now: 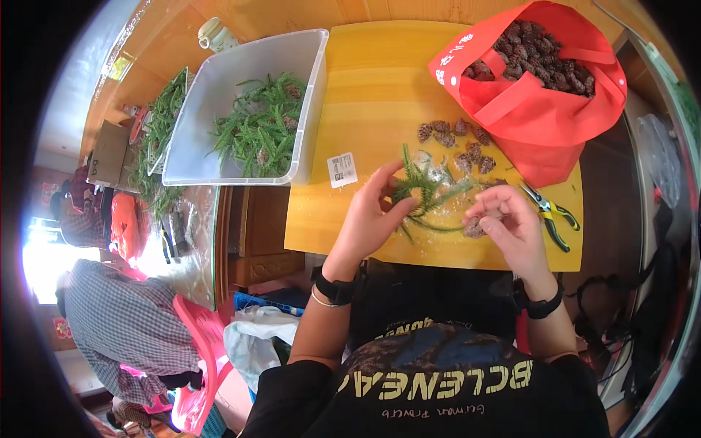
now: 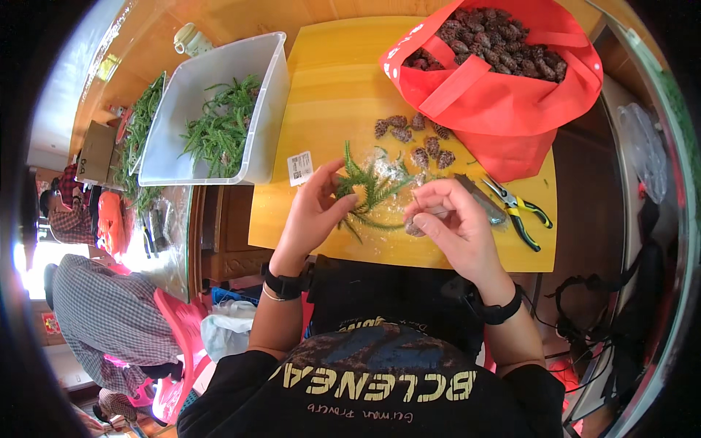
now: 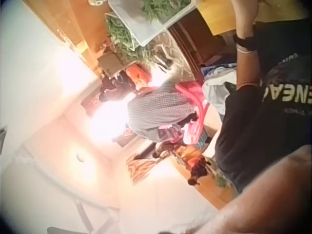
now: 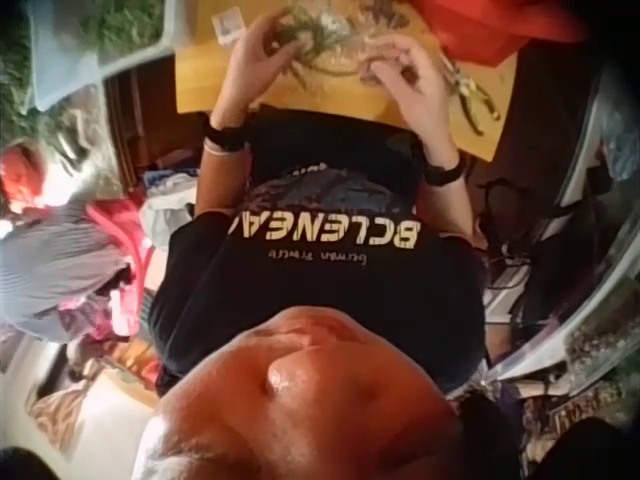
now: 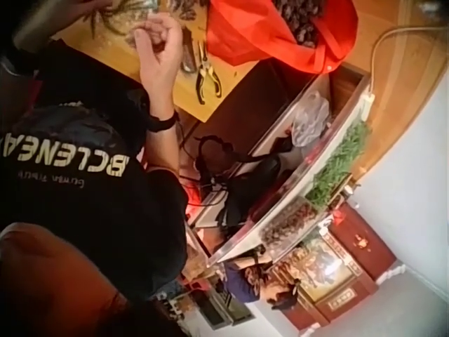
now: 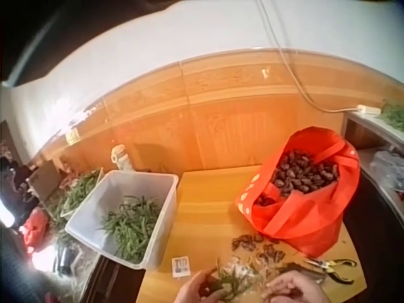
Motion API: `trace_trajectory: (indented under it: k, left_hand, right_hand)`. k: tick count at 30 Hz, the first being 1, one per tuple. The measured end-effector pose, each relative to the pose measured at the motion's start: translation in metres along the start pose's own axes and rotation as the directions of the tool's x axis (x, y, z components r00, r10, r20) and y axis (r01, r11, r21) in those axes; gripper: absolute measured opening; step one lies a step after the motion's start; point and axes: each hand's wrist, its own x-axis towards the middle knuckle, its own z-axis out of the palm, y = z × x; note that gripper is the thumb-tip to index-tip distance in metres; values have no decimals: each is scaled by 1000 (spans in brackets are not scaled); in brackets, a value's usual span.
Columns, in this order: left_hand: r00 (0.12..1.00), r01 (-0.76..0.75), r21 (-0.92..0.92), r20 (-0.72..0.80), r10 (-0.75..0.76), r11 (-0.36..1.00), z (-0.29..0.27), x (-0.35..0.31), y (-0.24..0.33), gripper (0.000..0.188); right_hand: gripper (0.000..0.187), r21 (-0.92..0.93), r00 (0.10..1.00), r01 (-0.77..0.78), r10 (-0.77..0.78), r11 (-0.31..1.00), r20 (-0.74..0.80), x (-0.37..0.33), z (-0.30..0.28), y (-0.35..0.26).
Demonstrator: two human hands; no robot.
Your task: Trimming small plant branches with pliers at a workstation.
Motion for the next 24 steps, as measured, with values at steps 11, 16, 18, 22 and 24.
trace_trajectory:
  k: [11,16,18,22,24]
  left_hand:
    - [998,-64,-497,-27,59,865,24,-12,21,32]
    - [978,-204,-577,-82,192,791,29,-21,22,31]
    - [960,-274,-548,-105,260,790,30,-26,24,31]
    - [935,-334,-400,-27,353,853,28,-29,37,35]
    - [888,-454,-253,-43,458,854,27,-29,39,27]
  right_hand:
    - [9,-222,877,437,-359,872,318,-2,21,-30]
    - [10,-429,933,358,-328,829,145,-6,23,-28]
    - [10,-416,933,360,-318,835,169,-8,20,-29]
    - [12,-270,949,308,-273,912,160,-9,16,-26]
    - [11,-198,960,267,-244,943,133,-12,19,-25]
